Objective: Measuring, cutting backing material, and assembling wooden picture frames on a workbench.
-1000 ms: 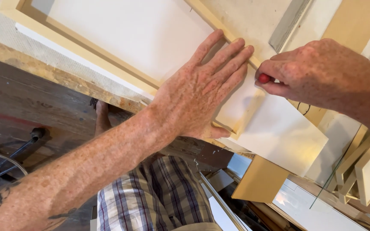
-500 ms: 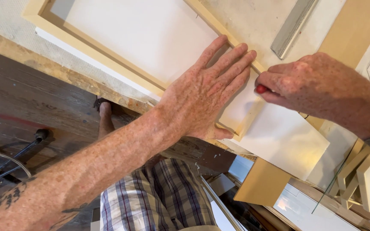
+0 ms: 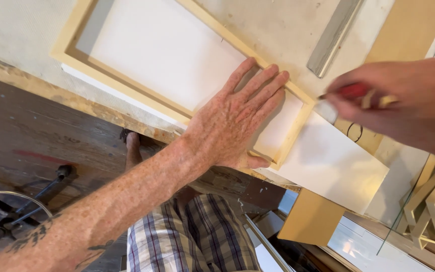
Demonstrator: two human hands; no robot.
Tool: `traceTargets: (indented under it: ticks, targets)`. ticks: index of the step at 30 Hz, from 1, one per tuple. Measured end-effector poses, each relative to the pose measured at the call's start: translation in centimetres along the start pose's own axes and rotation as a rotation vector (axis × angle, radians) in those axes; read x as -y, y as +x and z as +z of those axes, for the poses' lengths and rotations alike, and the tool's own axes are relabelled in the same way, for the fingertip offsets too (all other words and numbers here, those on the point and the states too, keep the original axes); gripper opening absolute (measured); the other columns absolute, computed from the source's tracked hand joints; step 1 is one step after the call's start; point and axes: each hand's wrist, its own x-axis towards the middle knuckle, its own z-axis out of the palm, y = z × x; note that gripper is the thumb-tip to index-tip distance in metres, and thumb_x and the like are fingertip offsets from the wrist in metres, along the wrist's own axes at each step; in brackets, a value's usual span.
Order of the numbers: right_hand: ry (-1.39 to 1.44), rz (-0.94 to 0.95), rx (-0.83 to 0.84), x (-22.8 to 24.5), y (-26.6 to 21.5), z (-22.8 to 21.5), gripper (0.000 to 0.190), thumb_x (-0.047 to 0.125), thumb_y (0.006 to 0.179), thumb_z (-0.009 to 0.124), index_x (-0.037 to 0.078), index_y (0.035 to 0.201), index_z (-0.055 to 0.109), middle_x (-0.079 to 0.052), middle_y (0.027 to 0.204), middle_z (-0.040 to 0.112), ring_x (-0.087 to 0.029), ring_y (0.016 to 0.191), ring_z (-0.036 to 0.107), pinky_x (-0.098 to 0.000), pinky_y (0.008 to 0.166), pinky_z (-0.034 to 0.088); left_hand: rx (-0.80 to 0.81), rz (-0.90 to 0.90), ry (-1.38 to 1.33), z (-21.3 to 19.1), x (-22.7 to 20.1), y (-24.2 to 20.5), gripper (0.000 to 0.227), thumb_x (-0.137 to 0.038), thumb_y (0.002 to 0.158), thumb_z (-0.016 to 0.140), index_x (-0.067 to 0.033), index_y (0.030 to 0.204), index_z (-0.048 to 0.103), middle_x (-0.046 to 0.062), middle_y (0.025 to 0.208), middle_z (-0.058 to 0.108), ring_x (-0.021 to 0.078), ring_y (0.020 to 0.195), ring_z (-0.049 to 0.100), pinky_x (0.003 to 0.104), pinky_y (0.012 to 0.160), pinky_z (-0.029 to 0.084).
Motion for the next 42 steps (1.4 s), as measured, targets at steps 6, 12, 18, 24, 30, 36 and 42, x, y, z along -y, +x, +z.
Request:
traceTargets:
  ticks: [6, 12, 18, 24, 30, 36, 42]
  targets:
    - [0.077, -0.137, -0.246, -5.6, -4.4, 2.6, 0.018, 0.011, 0.108, 0.064, -0.004, 0.097, 0.066, -0.012, 0.085, 0.067, -0.021, 0.075, 0.066, -0.031, 0.069, 0.055, 0.002, 0.005, -0.038, 0.2, 0.2, 0.3, 0.134, -0.11, 0.074, 0.012, -0.0129, 0.167, 0.013, 0.009, 0.174, 0.005, 0.0282, 0.16, 0.003, 0.054, 0.129, -0.004]
    - [0.738, 0.393, -0.345, -4.4, -6.6, 14.7, 0.024, 0.008, 0.098, 0.064, 0.011, 0.12, 0.073, -0.014, 0.085, 0.067, -0.028, 0.082, 0.067, -0.0429, 0.082, 0.055, 0.01, -0.034, -0.532, -2.7, 0.8, 0.8, 0.124, -0.089, 0.071, 0.057, -0.0087, 0.161, 0.03, 0.01, 0.17, 0.027, 0.0298, 0.159, 0.02, 0.057, 0.131, 0.008]
    - [0.737, 0.737, -0.446, 2.9, -5.9, 14.5, 0.048, 0.048, 0.082, 0.086, 0.016, 0.118, 0.077, -0.009, 0.081, 0.076, -0.023, 0.072, 0.06, -0.0372, 0.074, 0.049, -0.335, -0.683, -0.513, -7.4, 8.4, -4.1, 0.065, -0.039, 0.087, 0.082, -0.0087, 0.141, 0.061, 0.017, 0.146, 0.056, 0.0383, 0.137, 0.051, 0.056, 0.114, 0.039]
    - [0.663, 0.737, -0.423, 4.3, -5.6, 13.9, 0.045, 0.04, 0.085, 0.078, 0.008, 0.117, 0.076, -0.008, 0.092, 0.081, -0.022, 0.088, 0.076, -0.037, 0.095, 0.057, -0.236, -0.949, -0.391, -4.8, 12.2, -8.3, 0.037, -0.025, 0.101, 0.066, -0.0013, 0.13, 0.063, 0.021, 0.111, 0.07, 0.0289, 0.088, 0.066, 0.039, 0.068, 0.058]
    - [0.705, 0.782, -0.354, 7.4, -5.6, 10.9, 0.054, 0.037, 0.087, 0.079, 0.008, 0.131, 0.072, -0.007, 0.091, 0.079, -0.019, 0.072, 0.064, -0.0396, 0.08, 0.058, -0.419, -0.959, -0.488, -8.0, 14.8, -11.6, 0.033, 0.0, 0.096, 0.063, 0.0005, 0.128, 0.068, 0.022, 0.12, 0.069, 0.0343, 0.107, 0.069, 0.045, 0.087, 0.061]
    - [0.871, 0.243, -0.402, 20.2, 5.3, 5.9, 0.05, 0.031, 0.091, 0.071, 0.009, 0.136, 0.064, -0.005, 0.115, 0.072, -0.017, 0.088, 0.069, -0.0263, 0.078, 0.063, -0.538, -1.283, -0.356, -9.5, 25.1, -27.9, 0.027, -0.006, 0.1, 0.065, -0.005, 0.126, 0.07, 0.011, 0.114, 0.068, 0.0253, 0.096, 0.066, 0.039, 0.085, 0.055]
    - [0.646, 0.074, -0.405, 24.0, 19.1, 3.4, 0.038, 0.016, 0.099, 0.067, 0.004, 0.135, 0.064, -0.01, 0.104, 0.07, -0.011, 0.067, 0.061, -0.0207, 0.057, 0.055, -0.591, -1.612, -0.612, -13.3, 27.1, -32.4, 0.03, -0.018, 0.092, 0.066, -0.014, 0.122, 0.069, 0.006, 0.107, 0.075, 0.0184, 0.091, 0.071, 0.037, 0.083, 0.056]
